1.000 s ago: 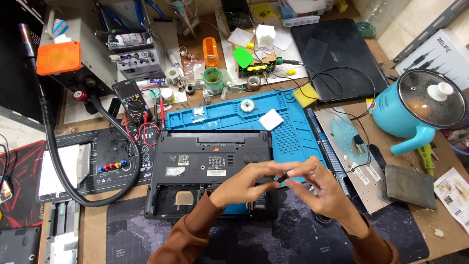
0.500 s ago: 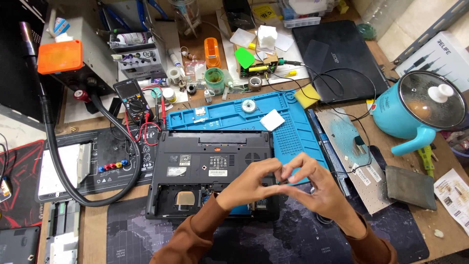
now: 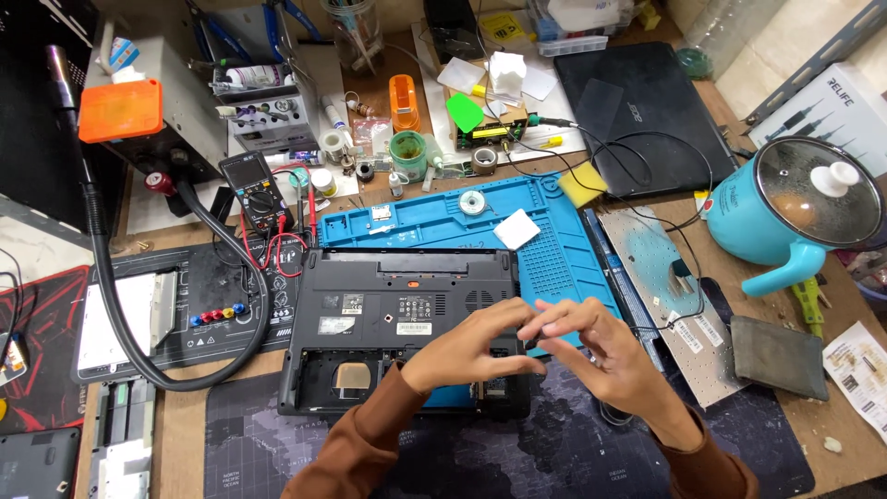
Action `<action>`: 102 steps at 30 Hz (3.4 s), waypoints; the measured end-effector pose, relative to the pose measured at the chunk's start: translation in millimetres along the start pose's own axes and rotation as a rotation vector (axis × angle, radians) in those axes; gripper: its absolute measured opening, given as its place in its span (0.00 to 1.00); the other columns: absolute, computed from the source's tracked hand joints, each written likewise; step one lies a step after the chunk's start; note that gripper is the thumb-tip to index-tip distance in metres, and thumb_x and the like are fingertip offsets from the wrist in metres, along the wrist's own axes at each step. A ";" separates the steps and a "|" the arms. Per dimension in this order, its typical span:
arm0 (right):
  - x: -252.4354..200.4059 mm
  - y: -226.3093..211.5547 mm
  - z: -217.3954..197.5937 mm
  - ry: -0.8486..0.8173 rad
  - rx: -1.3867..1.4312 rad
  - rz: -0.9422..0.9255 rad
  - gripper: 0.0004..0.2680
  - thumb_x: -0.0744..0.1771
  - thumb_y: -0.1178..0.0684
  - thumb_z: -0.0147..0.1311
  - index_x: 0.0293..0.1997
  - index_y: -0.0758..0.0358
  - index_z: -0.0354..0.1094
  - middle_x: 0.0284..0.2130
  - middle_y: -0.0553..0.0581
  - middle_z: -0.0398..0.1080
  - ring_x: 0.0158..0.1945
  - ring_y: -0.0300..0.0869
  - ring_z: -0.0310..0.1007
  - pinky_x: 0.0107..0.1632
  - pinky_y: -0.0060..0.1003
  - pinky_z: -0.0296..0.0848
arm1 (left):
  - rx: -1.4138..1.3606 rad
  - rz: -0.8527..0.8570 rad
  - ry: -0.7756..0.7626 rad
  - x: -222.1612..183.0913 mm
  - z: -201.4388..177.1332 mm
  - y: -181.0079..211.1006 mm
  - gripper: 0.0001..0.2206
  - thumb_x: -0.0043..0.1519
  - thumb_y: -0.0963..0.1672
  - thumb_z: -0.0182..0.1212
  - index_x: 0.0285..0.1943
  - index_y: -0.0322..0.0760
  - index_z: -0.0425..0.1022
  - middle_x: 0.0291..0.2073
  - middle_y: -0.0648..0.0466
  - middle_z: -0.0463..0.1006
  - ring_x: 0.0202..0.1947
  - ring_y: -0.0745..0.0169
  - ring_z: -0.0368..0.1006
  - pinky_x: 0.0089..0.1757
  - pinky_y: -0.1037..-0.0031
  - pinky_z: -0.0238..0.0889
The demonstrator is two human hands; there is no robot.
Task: Disassembling a laptop by removing screws and prying off the back panels using a screwdriver
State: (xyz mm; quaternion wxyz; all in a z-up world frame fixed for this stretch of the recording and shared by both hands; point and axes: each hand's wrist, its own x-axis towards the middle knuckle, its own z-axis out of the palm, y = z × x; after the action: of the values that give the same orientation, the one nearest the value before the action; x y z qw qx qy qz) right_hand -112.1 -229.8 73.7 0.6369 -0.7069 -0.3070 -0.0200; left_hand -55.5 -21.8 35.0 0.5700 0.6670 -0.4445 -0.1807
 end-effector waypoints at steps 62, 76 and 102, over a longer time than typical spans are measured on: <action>107.0 34.4 31.4 0.039 -0.460 0.007 0.13 0.69 0.63 0.50 0.60 0.62 0.69 0.34 0.58 0.71 0.30 0.42 0.72 0.36 0.40 0.75 | 0.075 -0.302 0.431 -65.3 -68.5 -35.2 0.04 0.58 0.38 0.65 0.40 0.40 0.81 0.28 0.51 0.83 0.35 0.55 0.81 0.44 0.66 0.70; 120.0 97.4 60.6 -0.285 -0.756 0.200 0.11 0.72 0.53 0.43 0.62 0.50 0.65 0.35 0.56 0.68 0.32 0.53 0.75 0.35 0.46 0.78 | 0.095 -0.354 0.541 -84.7 -91.1 -44.2 0.06 0.58 0.39 0.65 0.42 0.41 0.82 0.30 0.51 0.85 0.40 0.56 0.83 0.48 0.64 0.70; 109.0 141.5 74.1 -0.206 -0.974 -0.051 0.11 0.72 0.56 0.44 0.59 0.48 0.67 0.32 0.49 0.64 0.32 0.42 0.73 0.38 0.33 0.76 | 0.587 -0.453 0.899 -97.7 -204.0 -156.0 0.04 0.56 0.38 0.66 0.37 0.41 0.80 0.27 0.54 0.82 0.33 0.54 0.80 0.42 0.65 0.70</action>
State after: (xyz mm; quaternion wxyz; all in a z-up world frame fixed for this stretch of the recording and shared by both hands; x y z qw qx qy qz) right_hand 14.4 -117.6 -20.1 0.1985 -0.9129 -0.3404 -0.1067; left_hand 104.7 171.5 -76.5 0.4412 0.8867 -0.0369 0.1335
